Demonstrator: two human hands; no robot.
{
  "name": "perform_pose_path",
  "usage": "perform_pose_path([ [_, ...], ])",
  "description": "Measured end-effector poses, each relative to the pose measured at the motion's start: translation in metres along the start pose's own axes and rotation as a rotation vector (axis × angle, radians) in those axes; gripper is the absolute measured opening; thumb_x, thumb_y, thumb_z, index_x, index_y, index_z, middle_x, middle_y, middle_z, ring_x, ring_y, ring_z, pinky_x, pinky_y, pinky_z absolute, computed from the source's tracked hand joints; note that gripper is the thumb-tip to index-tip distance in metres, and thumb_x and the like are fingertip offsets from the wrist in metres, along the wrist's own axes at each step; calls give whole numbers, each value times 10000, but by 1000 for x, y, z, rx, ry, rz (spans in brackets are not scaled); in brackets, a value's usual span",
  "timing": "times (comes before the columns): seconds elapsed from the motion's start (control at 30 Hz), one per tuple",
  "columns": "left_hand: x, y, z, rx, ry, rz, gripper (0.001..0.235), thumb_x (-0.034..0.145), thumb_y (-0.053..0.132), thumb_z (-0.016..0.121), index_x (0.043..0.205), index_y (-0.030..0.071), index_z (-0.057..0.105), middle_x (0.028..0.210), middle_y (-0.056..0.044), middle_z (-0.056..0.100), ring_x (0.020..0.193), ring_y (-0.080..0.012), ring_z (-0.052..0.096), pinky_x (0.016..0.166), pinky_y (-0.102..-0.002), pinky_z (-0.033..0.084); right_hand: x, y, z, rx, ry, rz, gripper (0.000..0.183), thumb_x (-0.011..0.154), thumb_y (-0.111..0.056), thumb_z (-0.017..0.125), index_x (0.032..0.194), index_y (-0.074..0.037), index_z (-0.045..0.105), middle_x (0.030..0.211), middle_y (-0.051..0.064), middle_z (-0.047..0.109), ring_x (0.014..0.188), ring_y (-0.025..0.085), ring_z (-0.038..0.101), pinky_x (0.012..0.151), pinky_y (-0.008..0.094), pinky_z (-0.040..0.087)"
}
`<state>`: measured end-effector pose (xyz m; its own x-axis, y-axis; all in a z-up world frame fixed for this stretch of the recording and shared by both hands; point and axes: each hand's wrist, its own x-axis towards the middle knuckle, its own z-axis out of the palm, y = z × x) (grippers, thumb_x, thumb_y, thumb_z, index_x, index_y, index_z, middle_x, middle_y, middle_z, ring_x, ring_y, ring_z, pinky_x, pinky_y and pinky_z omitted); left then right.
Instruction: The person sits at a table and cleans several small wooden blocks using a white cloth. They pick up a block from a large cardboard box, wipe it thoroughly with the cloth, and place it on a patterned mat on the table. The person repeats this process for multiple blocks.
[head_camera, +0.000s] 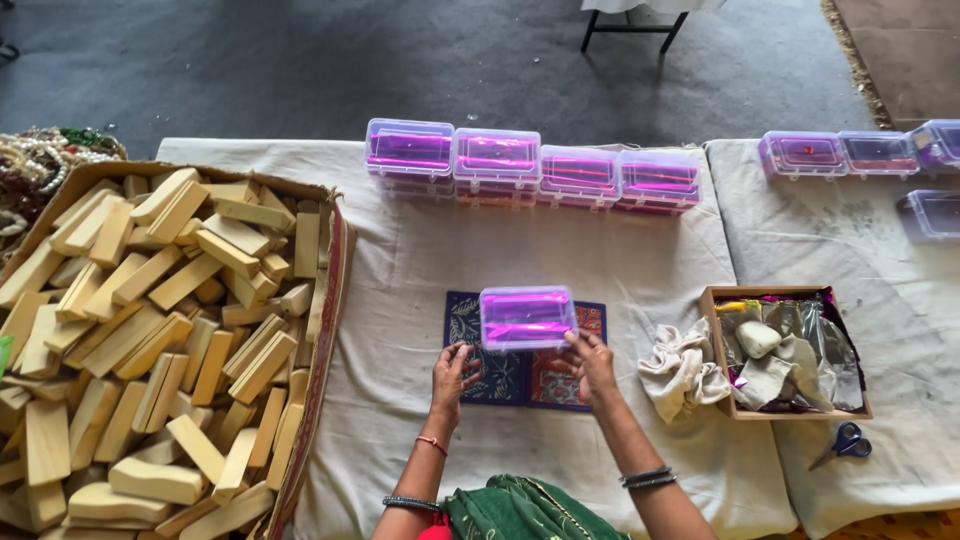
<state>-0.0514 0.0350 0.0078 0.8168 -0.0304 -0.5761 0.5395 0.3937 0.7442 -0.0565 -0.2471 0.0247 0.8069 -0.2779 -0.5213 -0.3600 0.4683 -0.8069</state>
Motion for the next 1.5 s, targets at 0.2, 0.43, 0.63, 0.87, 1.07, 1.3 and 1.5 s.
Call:
perform_pose_path([
  [0.2, 25, -44, -27, 99, -18, -124, 338, 1026, 330, 563, 1208, 54, 632, 1063, -85, 753, 841, -183, 744, 658, -303, 579, 62, -85, -3, 83, 57, -155, 328, 910, -192, 753, 1183, -63, 624, 906, 136, 743, 767, 243, 759, 596, 317, 622],
  [0.43, 22, -38, -34, 77, -67, -139, 330, 1045, 313, 513, 1189, 62, 670, 1028, -95, 781, 831, -198, 780, 622, -286, 604, 145, -156, 10, 119, 136, -239, 292, 935, -187, 738, 1178, -53, 649, 902, 127, 754, 764, 252, 769, 565, 320, 620],
  [0.63, 21, -36, -33, 57, -51, -159, 328, 1035, 310, 524, 1192, 62, 671, 1035, -105, 785, 834, -209, 784, 624, -290, 610, 191, -196, 29, 69, 211, -267, 245, 904, -223, 753, 1113, -109, 698, 883, 71, 740, 688, 216, 740, 560, 325, 596],
  [0.87, 22, -36, -32, 30, -10, -195, 327, 1034, 295, 527, 1193, 46, 666, 1043, -123, 787, 842, -219, 785, 616, -302, 618, 242, -202, 30, 84, 196, -229, 219, 858, -230, 809, 1024, -132, 705, 845, 39, 712, 659, 199, 692, 580, 354, 596],
  [1.07, 15, -24, -26, 43, 12, -209, 337, 1032, 283, 533, 1214, 31, 662, 1048, -129, 788, 853, -220, 789, 626, -302, 628, 258, -202, 28, 50, 182, -196, 279, 894, -218, 785, 1129, -112, 681, 918, 60, 714, 712, 234, 737, 591, 360, 611],
  [1.3, 17, -29, -28, 34, 16, -212, 337, 1033, 284, 527, 1213, 29, 657, 1044, -133, 787, 850, -223, 789, 617, -300, 626, 270, -198, 30, -47, 217, -166, 346, 941, -257, 729, 1257, -142, 653, 967, 50, 699, 737, 264, 751, 554, 337, 588],
  [1.5, 17, -27, -27, 44, 18, -212, 338, 1033, 282, 526, 1212, 31, 662, 1046, -133, 790, 844, -221, 789, 613, -300, 624, 281, -193, 28, -121, 250, -131, 388, 959, -281, 700, 1319, -158, 623, 993, 45, 715, 749, 215, 747, 554, 318, 608],
])
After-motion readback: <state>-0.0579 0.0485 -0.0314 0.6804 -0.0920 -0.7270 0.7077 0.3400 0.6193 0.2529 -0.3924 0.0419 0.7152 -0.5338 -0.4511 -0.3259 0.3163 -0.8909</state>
